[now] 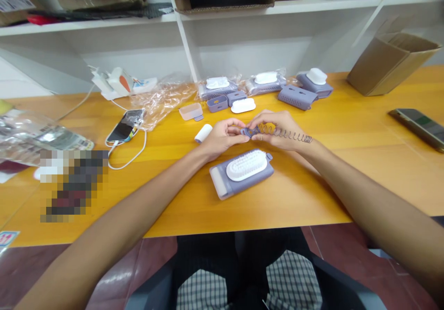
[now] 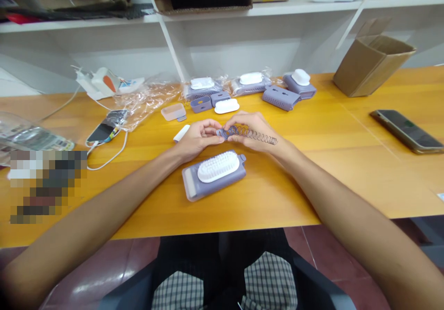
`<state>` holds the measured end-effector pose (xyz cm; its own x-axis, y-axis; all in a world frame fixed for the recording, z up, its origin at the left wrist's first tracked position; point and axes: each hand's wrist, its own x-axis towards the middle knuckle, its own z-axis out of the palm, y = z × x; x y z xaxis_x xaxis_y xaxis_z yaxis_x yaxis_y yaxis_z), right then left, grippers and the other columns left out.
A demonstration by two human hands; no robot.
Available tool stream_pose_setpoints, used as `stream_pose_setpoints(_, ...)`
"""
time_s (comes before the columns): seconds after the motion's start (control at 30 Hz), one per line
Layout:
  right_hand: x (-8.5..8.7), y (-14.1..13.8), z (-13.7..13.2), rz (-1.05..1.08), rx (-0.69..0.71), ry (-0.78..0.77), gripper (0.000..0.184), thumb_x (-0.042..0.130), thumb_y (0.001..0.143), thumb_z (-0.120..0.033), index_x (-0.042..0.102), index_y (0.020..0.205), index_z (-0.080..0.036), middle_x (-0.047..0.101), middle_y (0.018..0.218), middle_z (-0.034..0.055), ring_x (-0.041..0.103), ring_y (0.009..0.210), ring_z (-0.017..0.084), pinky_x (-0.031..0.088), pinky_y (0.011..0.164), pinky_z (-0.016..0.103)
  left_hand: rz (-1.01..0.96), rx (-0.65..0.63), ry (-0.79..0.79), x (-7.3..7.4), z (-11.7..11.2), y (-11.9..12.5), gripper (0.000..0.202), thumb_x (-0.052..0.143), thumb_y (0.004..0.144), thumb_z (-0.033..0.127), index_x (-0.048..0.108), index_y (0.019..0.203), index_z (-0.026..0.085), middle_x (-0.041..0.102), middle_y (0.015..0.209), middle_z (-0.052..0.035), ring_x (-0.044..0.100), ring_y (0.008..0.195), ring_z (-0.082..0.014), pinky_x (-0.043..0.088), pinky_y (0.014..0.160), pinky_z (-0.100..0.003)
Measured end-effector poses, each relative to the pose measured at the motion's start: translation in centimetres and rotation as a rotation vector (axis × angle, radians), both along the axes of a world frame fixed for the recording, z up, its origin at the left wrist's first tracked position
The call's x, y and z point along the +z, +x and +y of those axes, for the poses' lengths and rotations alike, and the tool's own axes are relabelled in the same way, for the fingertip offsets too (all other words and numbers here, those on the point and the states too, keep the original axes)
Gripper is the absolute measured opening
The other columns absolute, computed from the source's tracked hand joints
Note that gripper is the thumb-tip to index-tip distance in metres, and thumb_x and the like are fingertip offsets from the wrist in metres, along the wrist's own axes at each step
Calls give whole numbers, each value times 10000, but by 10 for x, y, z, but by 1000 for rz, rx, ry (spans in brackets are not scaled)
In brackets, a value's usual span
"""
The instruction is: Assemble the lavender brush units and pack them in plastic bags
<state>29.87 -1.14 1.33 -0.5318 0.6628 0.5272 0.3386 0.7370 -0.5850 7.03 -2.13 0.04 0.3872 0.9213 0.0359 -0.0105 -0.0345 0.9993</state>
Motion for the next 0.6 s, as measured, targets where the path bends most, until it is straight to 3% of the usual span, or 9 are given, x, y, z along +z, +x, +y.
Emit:
stream_pose_setpoints(0.17,4,-2,-4,-23,-46,-11,162,810,832,-357,782,967,-273,793,1010,53,725,919,263,556,870,411,-106,38,-52,-2,0,7,258,806,763,250,670,956,149,749,808,-33,718,778,-146,548,796,-296)
stream_pose_setpoints(0.4,4,-6,-6,-42,-42,13,165,800,847,-396,781,962,-280,801,997,57,729,939,271,559,908,425,-51,138,-59,-2,-2,10,165,779,774,172,672,897,146,749,784,-31,698,709,-126,558,741,-271)
stream_pose_setpoints(0.6,-2,-8,-4,-49,-5,35,169,787,867,-399,786,980,-273,810,1000,54,734,943,263,552,916,413,-36,115,-72,1,-5,8,241,794,773,172,624,945,158,745,742,-21,703,668,-131,563,695,-261)
